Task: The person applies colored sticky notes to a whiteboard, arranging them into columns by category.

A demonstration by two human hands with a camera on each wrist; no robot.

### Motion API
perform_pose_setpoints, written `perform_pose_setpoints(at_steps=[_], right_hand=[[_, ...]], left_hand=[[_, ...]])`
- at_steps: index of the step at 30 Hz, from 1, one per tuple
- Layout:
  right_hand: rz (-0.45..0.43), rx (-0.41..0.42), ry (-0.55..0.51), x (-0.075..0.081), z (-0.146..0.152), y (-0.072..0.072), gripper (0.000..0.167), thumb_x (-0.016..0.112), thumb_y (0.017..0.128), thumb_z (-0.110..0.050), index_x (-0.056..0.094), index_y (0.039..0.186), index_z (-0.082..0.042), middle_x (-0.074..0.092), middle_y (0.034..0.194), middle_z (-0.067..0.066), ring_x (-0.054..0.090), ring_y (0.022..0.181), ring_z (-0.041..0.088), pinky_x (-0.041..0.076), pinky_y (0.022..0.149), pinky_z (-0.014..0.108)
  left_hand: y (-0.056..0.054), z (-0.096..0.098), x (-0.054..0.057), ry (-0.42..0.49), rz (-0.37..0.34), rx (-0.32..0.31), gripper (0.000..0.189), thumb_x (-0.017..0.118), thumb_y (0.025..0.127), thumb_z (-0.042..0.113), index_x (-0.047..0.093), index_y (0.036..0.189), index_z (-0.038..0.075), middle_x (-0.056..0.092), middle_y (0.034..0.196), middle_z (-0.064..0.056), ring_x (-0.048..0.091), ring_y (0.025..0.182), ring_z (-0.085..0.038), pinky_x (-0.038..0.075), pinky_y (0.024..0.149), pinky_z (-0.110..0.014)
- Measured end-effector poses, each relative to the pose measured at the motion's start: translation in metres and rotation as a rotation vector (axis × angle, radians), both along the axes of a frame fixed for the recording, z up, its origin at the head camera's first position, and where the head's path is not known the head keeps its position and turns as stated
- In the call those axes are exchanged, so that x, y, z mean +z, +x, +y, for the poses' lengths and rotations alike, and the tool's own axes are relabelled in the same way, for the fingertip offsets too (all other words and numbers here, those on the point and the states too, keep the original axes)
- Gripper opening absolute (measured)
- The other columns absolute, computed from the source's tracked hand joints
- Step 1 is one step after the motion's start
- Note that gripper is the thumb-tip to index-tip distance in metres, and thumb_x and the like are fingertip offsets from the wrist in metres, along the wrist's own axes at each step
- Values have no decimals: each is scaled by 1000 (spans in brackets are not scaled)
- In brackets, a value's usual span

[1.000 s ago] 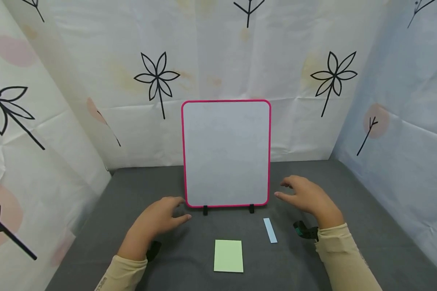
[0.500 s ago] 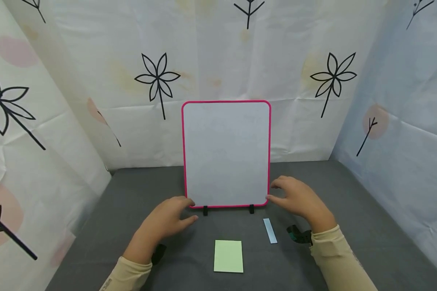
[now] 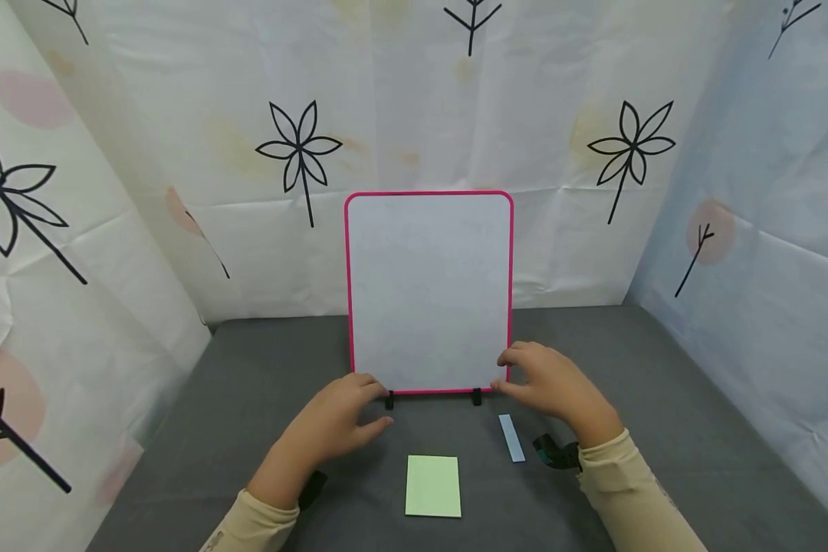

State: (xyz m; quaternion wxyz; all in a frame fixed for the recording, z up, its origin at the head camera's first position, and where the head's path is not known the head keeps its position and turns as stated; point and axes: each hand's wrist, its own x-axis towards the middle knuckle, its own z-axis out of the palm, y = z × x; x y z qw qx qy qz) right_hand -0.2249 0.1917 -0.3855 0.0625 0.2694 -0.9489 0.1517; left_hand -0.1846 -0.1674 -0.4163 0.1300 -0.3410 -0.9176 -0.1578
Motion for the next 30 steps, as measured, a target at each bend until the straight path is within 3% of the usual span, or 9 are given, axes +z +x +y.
perform_pose_setpoints(at_steps=[13,20,25,30], right_hand=[[-91,121,-54,-9,-17,6,28,80,95,-25,77,115,-6,74,112,5,70,106,25,59,92,43],[-116,159,-51,-14,-28,9,25,82,94,-26,77,112,-9,73,107,4,69,99,23,60,89,38],[-103,202,-36,-18,-35,11,24,84,92,-26,77,109,-10,71,100,-1,65,90,18,58,83,33],[-129,241,1,-22,-42,13,31,84,91,-29,78,111,-6,73,105,3,68,95,20,58,85,36]], left_hand=[[5,12,-6,3,38,-51,30,87,89,28,77,110,9,74,105,-1,68,93,-14,60,82,-32],[7,18,-11,-5,46,-94,29,86,89,26,76,109,8,75,105,-2,69,96,-16,59,85,-35],[11,24,-9,-34,10,-97,31,87,89,28,76,110,9,74,105,-2,68,95,-15,59,85,-34],[17,29,-5,-58,-33,-100,32,86,90,29,77,113,8,74,108,-2,69,96,-15,59,86,-33]])
